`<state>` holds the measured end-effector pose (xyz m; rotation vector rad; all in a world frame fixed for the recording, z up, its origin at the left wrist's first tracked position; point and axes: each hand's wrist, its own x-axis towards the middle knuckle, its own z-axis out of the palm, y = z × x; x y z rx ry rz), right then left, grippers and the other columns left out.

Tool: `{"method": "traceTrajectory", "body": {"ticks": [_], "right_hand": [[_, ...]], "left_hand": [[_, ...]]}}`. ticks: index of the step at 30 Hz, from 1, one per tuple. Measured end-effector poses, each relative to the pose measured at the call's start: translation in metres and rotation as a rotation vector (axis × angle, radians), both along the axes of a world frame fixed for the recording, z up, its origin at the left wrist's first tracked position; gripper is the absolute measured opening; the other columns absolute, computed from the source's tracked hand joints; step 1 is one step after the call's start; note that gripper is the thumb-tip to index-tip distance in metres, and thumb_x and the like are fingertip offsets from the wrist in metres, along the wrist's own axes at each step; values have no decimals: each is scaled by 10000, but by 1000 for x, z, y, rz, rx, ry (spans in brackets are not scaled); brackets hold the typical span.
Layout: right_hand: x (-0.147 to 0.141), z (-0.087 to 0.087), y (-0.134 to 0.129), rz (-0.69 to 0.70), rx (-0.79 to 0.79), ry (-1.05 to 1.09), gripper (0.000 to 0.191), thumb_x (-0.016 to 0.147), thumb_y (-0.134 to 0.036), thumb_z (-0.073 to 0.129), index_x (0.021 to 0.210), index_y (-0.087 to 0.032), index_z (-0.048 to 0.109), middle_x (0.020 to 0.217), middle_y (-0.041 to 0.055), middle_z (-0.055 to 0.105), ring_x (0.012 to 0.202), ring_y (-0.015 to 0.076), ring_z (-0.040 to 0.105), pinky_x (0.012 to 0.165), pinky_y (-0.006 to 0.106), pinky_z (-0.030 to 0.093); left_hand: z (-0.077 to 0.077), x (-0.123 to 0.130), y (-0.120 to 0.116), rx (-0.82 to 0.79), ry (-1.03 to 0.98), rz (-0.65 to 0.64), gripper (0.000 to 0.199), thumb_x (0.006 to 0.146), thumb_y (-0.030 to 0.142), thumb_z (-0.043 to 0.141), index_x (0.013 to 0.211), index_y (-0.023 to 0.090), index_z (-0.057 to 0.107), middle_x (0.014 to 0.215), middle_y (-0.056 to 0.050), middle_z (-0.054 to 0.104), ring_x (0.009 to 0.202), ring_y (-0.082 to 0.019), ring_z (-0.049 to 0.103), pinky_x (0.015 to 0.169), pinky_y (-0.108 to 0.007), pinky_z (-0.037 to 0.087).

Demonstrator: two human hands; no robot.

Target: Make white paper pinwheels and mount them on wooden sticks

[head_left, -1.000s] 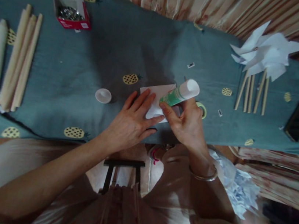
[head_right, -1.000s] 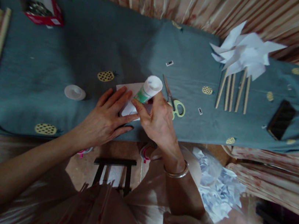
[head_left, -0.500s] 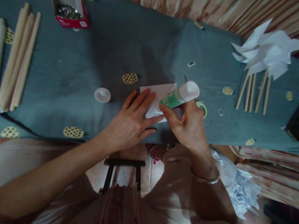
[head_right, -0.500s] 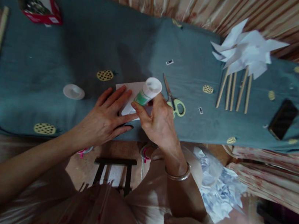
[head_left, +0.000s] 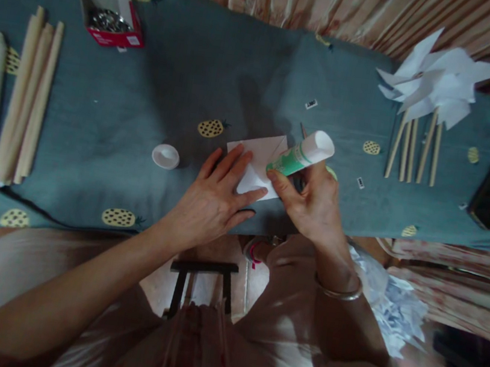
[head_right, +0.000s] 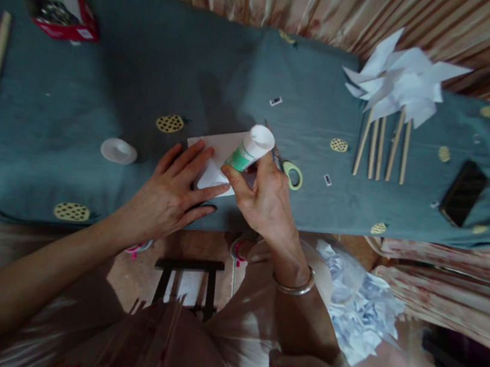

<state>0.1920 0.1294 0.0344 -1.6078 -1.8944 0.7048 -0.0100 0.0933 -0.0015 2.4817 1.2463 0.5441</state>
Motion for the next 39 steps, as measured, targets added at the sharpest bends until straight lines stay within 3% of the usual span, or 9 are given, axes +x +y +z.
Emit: {"method": "traceTrajectory", "body": {"ticks": [4, 9, 15, 19, 21, 24, 27, 33, 39], "right_hand": [[0, 0, 5, -76, 9, 87, 298, 852, -521, 670, 929, -243, 598, 819, 30, 685, 798, 220, 660, 723, 373, 533], [2, -1, 18, -167, 101, 455, 304, 818, -537, 702, 898, -261, 603, 903, 43, 706, 849, 211, 670, 820, 400, 564], [8, -9, 28, -242, -99, 922, 187, 785, -439, 763, 820, -283, 665, 819, -35, 697, 761, 115, 678, 739, 266, 577], [10, -8, 30, -242, -192, 1121, 144, 750, -358, 790, 782, -264, 686, 771, -53, 701, 690, 86, 670, 717, 239, 586], [10, -7, 31, -242, -222, 1169, 166, 743, -367, 797, 761, -249, 680, 744, -47, 701, 684, 90, 676, 741, 247, 594], [10, -6, 32, -238, -256, 1180, 207, 736, -399, 806, 789, -240, 685, 776, -27, 724, 749, 116, 703, 788, 272, 603], [10, -5, 32, -233, -281, 1190, 237, 712, -406, 828, 805, -238, 689, 814, -19, 741, 784, 123, 708, 814, 276, 604], [4, 0, 32, -177, -327, 1226, 270, 687, -443, 855, 781, -241, 704, 781, -31, 727, 741, 99, 690, 789, 246, 594], [0, 1, 30, -184, -415, 1247, 338, 643, -486, 872, 813, -230, 731, 770, -27, 720, 677, 92, 660, 665, 215, 570]], "left_hand": [[-1, 1, 0, 10, 12, 2, 437, 916, 411, 657, 1343, 338, 600, 1629, -81, 342, 1522, -378, 241, 1182, -658, 255], [-4, -1, -1, 22, -44, 11, 429, 946, 388, 615, 1365, 308, 576, 1640, -104, 317, 1522, -378, 246, 1188, -640, 253], [13, -16, 2, 104, -241, 52, 606, 932, 445, 616, 1481, 299, 403, 1610, -117, 367, 1505, -343, 311, 1202, -569, 304], [26, -40, 7, 180, -267, 191, 703, 887, 422, 673, 1482, 206, 369, 1554, -168, 407, 1450, -369, 380, 1177, -578, 348], [27, -54, 9, 156, -234, 299, 712, 858, 416, 688, 1457, 161, 399, 1512, -184, 436, 1400, -374, 429, 1145, -583, 385], [21, -73, 11, 94, -204, 421, 668, 805, 449, 709, 1377, 183, 491, 1376, -131, 571, 1299, -378, 516, 1076, -584, 430], [15, -85, 10, 12, -176, 464, 586, 809, 448, 691, 1320, 200, 547, 1228, -100, 648, 1159, -348, 611, 968, -540, 505], [17, -91, 11, 37, -48, 442, 262, 887, 351, 624, 1111, 221, 656, 1071, -90, 710, 1026, -297, 650, 905, -471, 546], [25, -82, 10, -1, -104, 507, 339, 915, 387, 608, 1206, 213, 618, 1100, -78, 705, 962, -249, 685, 869, -393, 562]]}}
